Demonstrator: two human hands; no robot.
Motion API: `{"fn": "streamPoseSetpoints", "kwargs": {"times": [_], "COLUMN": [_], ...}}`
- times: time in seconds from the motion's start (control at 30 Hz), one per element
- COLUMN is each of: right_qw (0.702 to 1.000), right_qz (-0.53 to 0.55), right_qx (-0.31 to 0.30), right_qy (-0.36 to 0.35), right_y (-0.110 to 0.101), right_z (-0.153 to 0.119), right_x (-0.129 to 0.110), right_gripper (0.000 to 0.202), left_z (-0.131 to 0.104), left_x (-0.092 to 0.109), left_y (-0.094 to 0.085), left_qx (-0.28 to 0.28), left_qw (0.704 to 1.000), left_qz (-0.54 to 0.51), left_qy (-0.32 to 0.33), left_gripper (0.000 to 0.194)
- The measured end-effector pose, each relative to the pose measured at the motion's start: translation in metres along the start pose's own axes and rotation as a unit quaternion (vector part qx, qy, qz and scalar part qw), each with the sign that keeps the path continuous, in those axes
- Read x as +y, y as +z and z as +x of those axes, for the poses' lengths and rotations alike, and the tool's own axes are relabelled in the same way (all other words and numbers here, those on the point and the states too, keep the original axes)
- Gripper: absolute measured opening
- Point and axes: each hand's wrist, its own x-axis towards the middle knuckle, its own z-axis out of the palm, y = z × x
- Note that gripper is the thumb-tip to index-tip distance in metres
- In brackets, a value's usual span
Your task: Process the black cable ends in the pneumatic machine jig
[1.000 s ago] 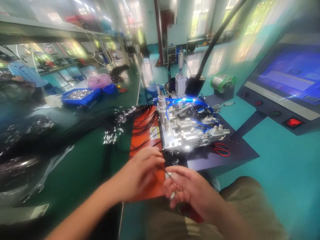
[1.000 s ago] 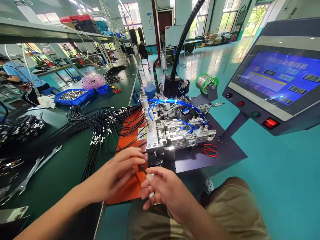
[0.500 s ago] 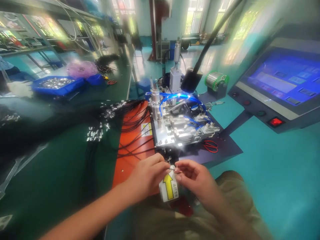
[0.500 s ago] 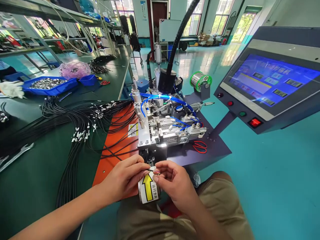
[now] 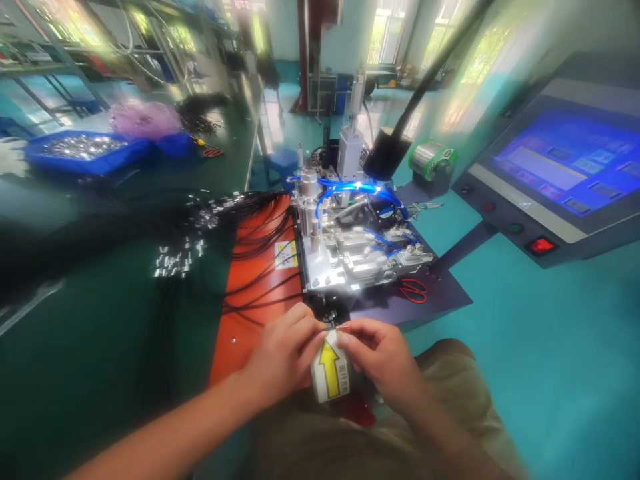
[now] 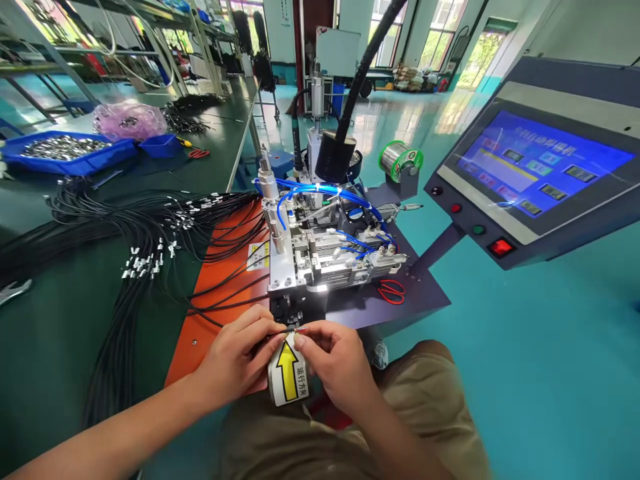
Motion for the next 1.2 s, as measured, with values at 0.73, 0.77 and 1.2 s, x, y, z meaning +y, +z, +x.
{"fn": "streamPoseSetpoints", "kwargs": {"times": [0.73, 0.77, 1.2], "right_qw": [0.998, 0.997, 0.996], "right_qz": [0.064, 0.072, 0.080], "right_qx": [-0.011, -0.014, -0.014], "right_qy": [0.012, 0.012, 0.040], "right_y": [0.006, 0.006, 0.015], "right_z": [0.000, 0.000, 0.004], "right_x": [-0.006, -0.006, -0.010], "right_gripper": [0.029, 0.029, 0.035], "left_z": [0.002, 0.002, 0.000], "left_x": [0.005, 0.005, 0.000], "left_y": [-0.002, -0.002, 0.000], "left_qx": [0.028, 0.030, 0.046], "left_qw": [0.999, 0.999, 0.999], "left_qz": [0.024, 0.024, 0.017], "left_qy": [0.015, 0.016, 0.016], "left_gripper": [0.016, 0.016, 0.012]}}
